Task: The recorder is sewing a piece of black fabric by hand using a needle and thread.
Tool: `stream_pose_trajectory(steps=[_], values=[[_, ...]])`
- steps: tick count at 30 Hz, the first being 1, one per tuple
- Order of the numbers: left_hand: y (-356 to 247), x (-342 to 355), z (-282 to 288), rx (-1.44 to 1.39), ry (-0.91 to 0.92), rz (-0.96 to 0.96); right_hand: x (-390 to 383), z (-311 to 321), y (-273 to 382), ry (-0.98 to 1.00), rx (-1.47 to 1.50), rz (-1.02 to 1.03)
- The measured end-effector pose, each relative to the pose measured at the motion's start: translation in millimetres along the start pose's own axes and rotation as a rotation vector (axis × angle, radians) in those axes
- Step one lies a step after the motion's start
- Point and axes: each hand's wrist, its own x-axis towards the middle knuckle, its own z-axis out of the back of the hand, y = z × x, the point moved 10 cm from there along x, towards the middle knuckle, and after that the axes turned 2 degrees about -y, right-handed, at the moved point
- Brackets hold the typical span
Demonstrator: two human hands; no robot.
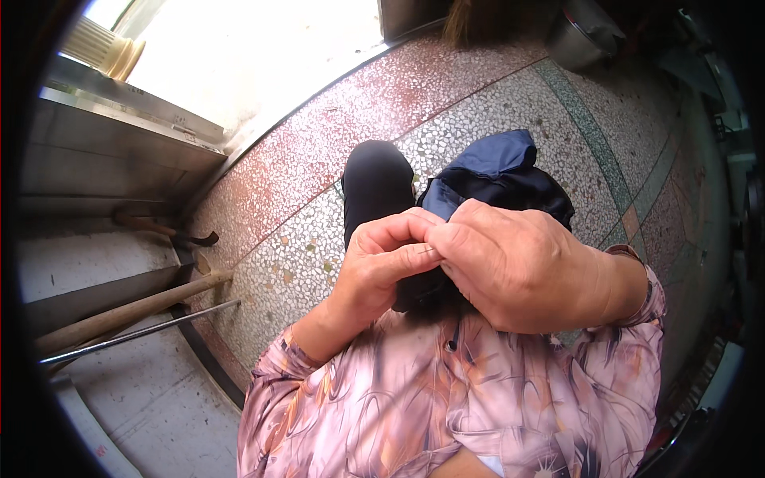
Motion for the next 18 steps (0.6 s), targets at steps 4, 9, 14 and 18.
stream_pose_trajectory(steps=[4, 9, 14, 18], values=[[-4, -1, 3, 0.005, 0.034, -0.090, -1, 1, 12, -0.030, -0.166, 0.124], [1, -5, 2, -0.019, 0.008, -0.018, -3, 1, 16, -0.040, -0.276, 0.142], [-2, -10, 5, -0.122, -0.030, 0.029, 2, 43, -20, -0.252, 0.611, -0.034], [0, -7, 2, -0.257, 0.133, 0.032, -34, 106, -54, -0.362, 1.283, -0.191]])
